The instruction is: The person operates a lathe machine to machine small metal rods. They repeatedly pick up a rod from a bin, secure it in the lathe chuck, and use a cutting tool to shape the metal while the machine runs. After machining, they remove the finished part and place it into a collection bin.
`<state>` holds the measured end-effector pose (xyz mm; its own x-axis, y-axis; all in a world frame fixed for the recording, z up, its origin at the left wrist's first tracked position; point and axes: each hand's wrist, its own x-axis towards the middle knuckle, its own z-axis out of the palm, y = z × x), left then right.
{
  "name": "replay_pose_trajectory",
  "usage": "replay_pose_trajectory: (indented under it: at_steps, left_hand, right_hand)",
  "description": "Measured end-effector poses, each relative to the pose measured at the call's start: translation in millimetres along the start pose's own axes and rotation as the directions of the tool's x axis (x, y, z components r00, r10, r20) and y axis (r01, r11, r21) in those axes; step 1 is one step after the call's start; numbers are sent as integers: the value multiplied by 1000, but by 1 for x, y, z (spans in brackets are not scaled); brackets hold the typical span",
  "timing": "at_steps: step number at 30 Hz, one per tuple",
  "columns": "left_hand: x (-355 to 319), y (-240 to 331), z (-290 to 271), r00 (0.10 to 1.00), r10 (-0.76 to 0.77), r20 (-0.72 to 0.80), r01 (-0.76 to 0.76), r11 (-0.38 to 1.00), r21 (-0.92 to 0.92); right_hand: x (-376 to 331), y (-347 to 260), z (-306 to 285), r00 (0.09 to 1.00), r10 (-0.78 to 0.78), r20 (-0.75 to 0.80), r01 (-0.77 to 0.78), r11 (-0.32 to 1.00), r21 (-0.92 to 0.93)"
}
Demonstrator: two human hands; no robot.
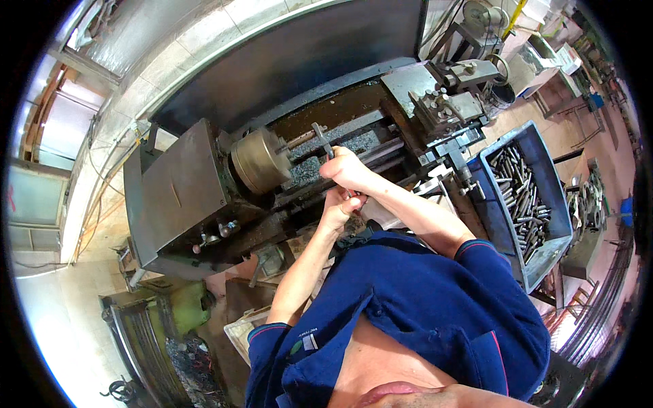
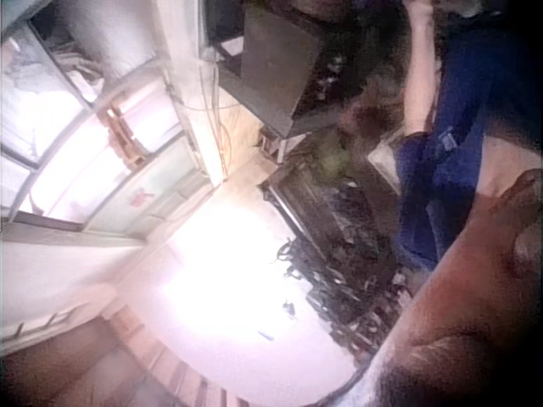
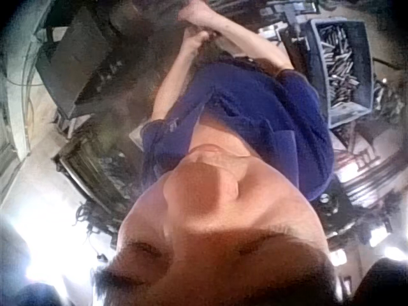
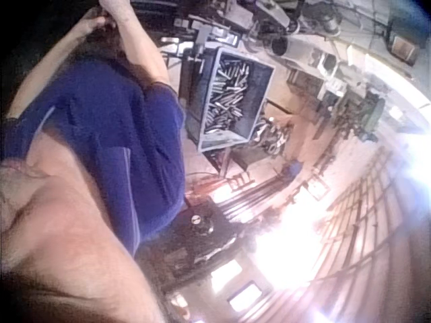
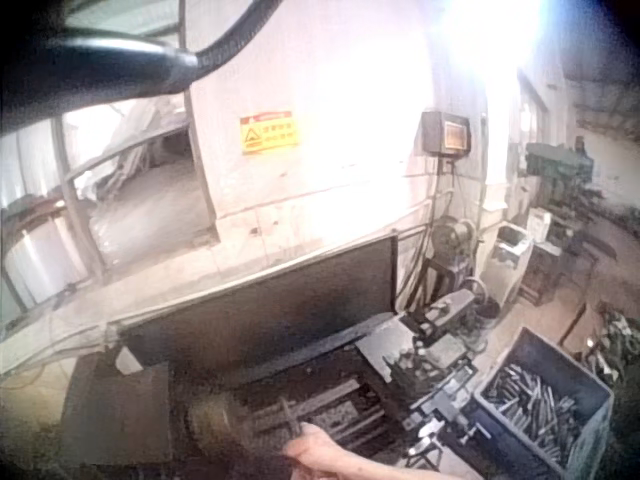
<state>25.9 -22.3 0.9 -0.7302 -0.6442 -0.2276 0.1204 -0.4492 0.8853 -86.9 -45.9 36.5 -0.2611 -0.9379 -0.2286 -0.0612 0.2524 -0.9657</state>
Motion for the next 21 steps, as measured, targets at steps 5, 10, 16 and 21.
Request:
replay_pose_trajectory:
  at_steps: [5,10,16,21]
  left_hand:
    - [3,2,14,1000,-23,8,23,1000,-15]
    - [-3,-12,-9,999,34,-22,-32,998,56]
    - [3,-5,8,999,41,3,-41,996,-78]
    - [-5,1,1,999,36,-37,-39,996,-78]
  right_hand:
    - [-6,-3,-20,994,100,-50,-98,995,32]
    - [-8,-10,0,998,65,18,-65,997,46]
    - [-11,-12,-16,997,70,-11,-69,996,63]
    - [-10,-22,-3,997,68,26,-69,997,26]
